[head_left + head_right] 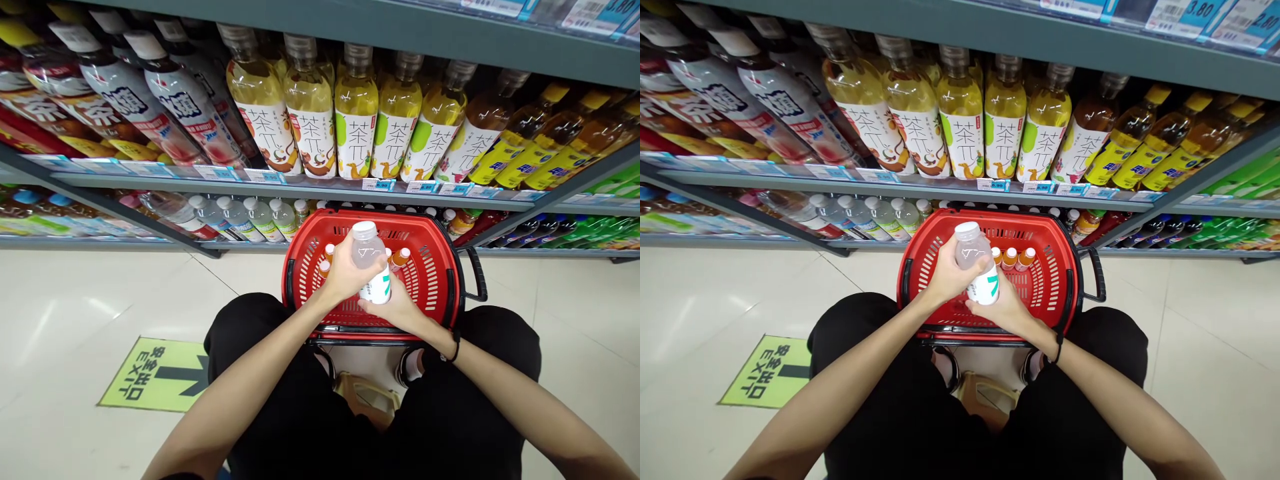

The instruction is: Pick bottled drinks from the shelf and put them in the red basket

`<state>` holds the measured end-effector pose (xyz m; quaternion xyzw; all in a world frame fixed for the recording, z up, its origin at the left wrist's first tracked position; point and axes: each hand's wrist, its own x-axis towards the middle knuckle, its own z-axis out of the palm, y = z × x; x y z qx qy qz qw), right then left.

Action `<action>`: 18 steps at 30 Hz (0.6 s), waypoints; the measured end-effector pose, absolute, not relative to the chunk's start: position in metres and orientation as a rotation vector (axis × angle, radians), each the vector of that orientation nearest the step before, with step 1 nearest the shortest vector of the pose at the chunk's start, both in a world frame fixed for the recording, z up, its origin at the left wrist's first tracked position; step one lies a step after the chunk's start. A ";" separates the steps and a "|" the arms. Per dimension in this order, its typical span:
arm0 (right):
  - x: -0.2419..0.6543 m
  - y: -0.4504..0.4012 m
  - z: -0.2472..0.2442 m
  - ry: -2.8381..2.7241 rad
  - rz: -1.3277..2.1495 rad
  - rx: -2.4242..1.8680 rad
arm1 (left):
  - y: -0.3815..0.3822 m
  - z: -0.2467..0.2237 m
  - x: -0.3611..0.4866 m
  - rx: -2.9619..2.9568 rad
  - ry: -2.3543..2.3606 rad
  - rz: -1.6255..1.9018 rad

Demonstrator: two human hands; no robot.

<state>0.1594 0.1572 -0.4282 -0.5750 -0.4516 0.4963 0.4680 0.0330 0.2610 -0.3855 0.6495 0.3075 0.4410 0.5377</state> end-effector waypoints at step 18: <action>0.157 0.159 -0.421 -1.078 1.249 -1.421 | 0.261 -0.384 0.033 1.570 0.753 1.067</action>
